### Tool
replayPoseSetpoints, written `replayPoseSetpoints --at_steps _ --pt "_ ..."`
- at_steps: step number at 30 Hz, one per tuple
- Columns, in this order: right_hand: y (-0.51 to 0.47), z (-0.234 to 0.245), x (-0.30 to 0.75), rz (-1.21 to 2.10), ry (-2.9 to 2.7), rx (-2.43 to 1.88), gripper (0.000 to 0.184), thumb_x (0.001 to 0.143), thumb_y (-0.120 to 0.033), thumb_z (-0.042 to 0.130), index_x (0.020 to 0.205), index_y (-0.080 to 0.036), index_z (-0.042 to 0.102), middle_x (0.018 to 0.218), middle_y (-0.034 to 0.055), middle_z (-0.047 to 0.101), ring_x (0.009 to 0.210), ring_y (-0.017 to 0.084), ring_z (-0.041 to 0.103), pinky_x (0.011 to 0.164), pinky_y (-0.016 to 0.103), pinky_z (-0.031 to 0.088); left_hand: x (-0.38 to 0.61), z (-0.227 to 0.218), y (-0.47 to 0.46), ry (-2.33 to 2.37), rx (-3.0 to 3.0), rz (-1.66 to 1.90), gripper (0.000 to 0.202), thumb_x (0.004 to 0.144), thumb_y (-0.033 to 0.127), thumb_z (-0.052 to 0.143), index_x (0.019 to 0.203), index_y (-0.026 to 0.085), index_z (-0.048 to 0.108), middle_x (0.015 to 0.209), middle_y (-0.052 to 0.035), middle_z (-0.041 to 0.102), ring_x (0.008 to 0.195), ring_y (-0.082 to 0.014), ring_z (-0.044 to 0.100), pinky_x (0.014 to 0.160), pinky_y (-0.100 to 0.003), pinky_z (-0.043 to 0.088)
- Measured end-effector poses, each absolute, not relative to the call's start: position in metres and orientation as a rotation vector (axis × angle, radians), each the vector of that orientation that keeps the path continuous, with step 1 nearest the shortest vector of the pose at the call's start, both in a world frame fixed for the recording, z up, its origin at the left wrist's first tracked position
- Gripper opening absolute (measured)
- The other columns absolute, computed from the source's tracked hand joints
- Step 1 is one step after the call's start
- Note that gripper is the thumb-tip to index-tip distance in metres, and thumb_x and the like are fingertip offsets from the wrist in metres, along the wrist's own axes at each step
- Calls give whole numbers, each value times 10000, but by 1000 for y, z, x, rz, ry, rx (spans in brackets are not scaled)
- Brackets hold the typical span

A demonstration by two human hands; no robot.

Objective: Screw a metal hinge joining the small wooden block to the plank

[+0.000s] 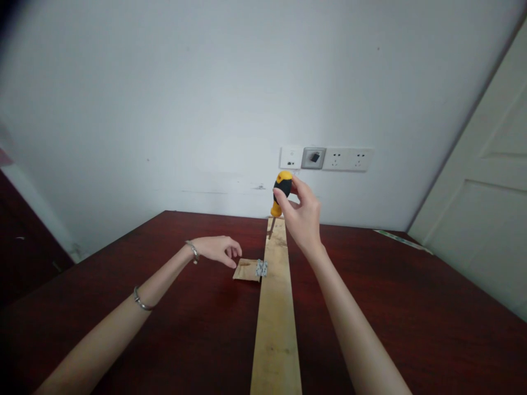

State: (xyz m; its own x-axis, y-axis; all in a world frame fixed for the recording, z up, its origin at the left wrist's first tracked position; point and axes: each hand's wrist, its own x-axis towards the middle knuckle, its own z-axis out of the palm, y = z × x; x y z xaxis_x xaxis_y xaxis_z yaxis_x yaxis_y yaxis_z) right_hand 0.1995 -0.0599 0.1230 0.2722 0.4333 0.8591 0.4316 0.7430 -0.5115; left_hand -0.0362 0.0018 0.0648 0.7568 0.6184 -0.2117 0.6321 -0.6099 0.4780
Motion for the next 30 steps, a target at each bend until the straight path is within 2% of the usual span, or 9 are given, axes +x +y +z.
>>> replayPoseSetpoints --at_steps 2,4,8,12,18,30 --pt "-57 122 201 15 -1356 -810 395 811 -439 622 1111 -182 645 1012 88 671 909 206 637 745 354 585 -28 48 -1 1054 2530 -78 654 586 450 781 1143 143 631 1047 -120 643 936 -270 596 780 -302 461" --pt "-55 120 202 18 -1370 -827 383 823 -449 605 1101 -189 654 987 83 677 900 208 638 751 363 580 -22 35 -3 1052 2579 -117 809 561 516 783 1238 136 556 1146 -144 574 1050 -312 528 858 -346 439" --pt "-51 115 200 34 -1394 -819 399 814 -458 616 1121 -207 653 1011 80 682 925 216 645 810 385 563 -14 15 -3 945 2562 -69 883 598 555 753 1332 173 444 1192 -117 481 1139 -304 438 955 -376 390" --pt "-48 110 199 58 -1391 -806 417 809 -478 615 1125 -210 656 1017 84 678 925 216 641 777 370 570 -13 3 2 926 2532 25 963 569 584 766 1360 171 403 1215 -118 420 1185 -320 374 1001 -413 357" --pt "-38 97 196 66 -1375 -807 419 802 -470 624 1122 -201 652 976 75 680 904 207 632 788 368 563 -13 -2 3 885 2526 27 897 593 611 743 1314 159 457 1152 -111 447 1138 -311 403 988 -401 362" --pt "-30 75 180 134 -1443 -844 364 823 -426 616 1098 -190 644 973 75 666 889 201 622 743 331 537 -11 -14 5 936 2455 117 764 580 520 785 1213 180 522 1128 -86 458 1099 -294 428 984 -408 346"
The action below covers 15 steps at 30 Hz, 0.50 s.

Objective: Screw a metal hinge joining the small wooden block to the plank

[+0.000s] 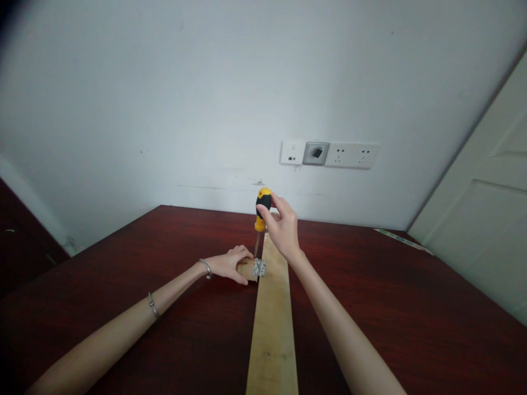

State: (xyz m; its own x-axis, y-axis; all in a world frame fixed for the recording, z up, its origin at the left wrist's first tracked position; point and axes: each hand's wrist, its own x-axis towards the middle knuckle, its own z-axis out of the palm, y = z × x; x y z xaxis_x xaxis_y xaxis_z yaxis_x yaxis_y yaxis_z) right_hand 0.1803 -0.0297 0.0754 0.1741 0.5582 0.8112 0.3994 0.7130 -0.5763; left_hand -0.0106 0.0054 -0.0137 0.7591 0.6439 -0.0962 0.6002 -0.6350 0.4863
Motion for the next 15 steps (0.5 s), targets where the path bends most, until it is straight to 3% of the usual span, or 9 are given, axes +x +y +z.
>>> replayPoseSetpoints --at_steps 15 --pt "-19 62 181 71 -1518 -880 386 829 -423 612 1153 -212 624 975 75 670 908 225 613 804 381 511 -9 -18 4 959 2443 180 668 578 487 803 1122 213 528 1088 -48 481 1063 -268 456 956 -376 350"
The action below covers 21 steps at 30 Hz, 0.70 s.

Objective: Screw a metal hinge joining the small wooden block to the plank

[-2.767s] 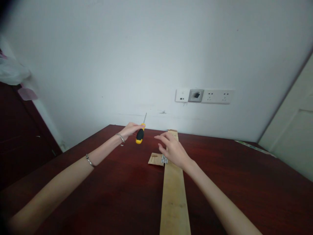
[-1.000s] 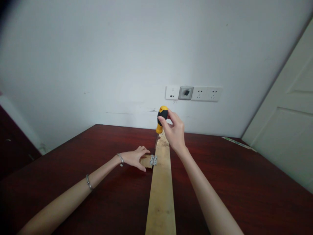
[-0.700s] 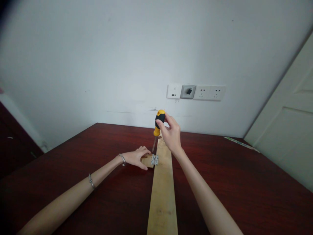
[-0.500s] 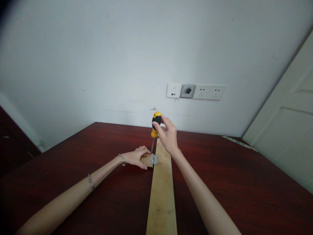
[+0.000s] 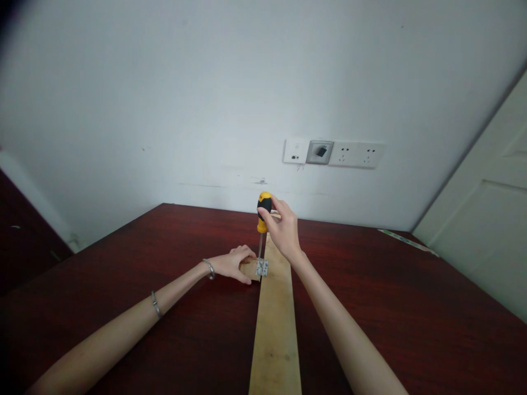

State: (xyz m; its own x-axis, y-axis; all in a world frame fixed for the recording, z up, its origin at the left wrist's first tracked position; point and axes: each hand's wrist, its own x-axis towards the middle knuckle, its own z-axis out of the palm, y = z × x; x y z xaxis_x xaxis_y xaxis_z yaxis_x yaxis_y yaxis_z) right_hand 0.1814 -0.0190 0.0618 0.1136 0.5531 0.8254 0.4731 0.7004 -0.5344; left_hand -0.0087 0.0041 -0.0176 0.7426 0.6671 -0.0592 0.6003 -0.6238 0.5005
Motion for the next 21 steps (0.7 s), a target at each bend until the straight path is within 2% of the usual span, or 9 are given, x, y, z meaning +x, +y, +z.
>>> replayPoseSetpoints --at_steps 21 --pt "-22 63 180 18 -1567 -883 342 844 -409 598 1113 -200 623 947 72 669 887 222 612 786 374 501 -8 -18 5 966 2445 185 665 574 499 808 1109 210 539 1093 -51 492 1061 -267 463 940 -365 358"
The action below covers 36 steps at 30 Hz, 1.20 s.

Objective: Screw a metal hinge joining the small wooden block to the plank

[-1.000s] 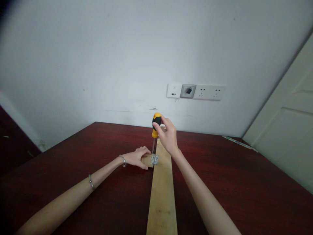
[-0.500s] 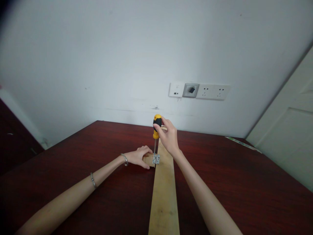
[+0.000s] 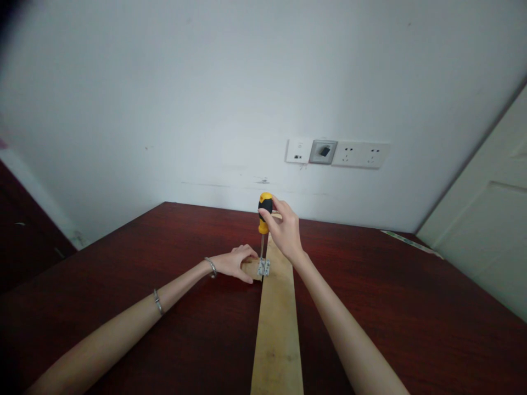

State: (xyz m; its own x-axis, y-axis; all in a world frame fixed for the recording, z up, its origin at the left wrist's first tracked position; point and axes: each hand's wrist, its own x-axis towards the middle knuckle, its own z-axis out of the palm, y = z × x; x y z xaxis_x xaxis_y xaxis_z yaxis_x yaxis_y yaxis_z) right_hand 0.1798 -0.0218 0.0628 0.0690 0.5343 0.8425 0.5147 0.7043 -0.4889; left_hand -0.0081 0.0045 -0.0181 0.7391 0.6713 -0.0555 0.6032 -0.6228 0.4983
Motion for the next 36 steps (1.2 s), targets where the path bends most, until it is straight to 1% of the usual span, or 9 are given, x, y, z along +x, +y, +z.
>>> replayPoseSetpoints --at_steps 9,14,18,23,29,32,34,36 --pt "-24 63 179 3 -1595 -881 317 853 -395 589 1100 -196 615 929 68 655 861 209 603 740 343 492 -8 -15 3 996 2433 183 658 577 521 799 1092 195 549 1084 -53 498 1034 -259 474 912 -346 375" --pt "-25 63 178 9 -1598 -886 327 853 -400 588 1104 -193 616 922 66 654 861 208 600 762 353 494 -8 -14 2 993 2437 204 638 574 514 805 1077 211 557 1066 -44 512 1018 -251 484 899 -336 376" --pt "-25 64 179 16 -1590 -893 326 850 -392 589 1115 -204 620 941 68 662 878 215 608 788 371 498 -9 -14 2 970 2430 243 629 582 513 801 1074 201 564 1054 -49 527 1008 -257 491 898 -351 378" --pt "-26 64 180 67 -1570 -900 346 847 -395 590 1146 -221 610 994 74 659 906 218 610 751 362 519 -11 -13 1 959 2413 262 615 600 503 797 1088 211 562 1056 -47 533 1013 -258 491 893 -351 390" --pt "-26 64 179 135 -1537 -869 361 821 -377 627 1139 -207 618 1031 84 672 931 214 618 827 391 516 -12 -15 4 931 2437 275 624 609 487 796 1092 172 559 1050 -61 541 1000 -253 501 902 -357 388" --pt "-25 64 179 216 -1509 -842 425 803 -370 650 1194 -216 586 1076 87 655 954 211 617 818 384 529 -11 -16 4 937 2440 283 624 603 474 803 1092 173 557 1057 -64 539 999 -253 500 891 -352 396" --pt "-25 65 179 257 -1499 -826 524 791 -365 664 1282 -247 522 1108 83 636 943 202 614 783 372 545 -11 -15 3 942 2438 289 619 602 464 807 1090 175 557 1061 -65 538 1002 -253 499 882 -346 402" --pt "-25 66 179 273 -1506 -816 565 787 -358 666 1318 -280 488 1168 83 609 937 193 606 736 348 558 -11 -15 2 949 2435 297 617 600 459 810 1088 177 557 1055 -64 539 997 -253 501 874 -345 406"
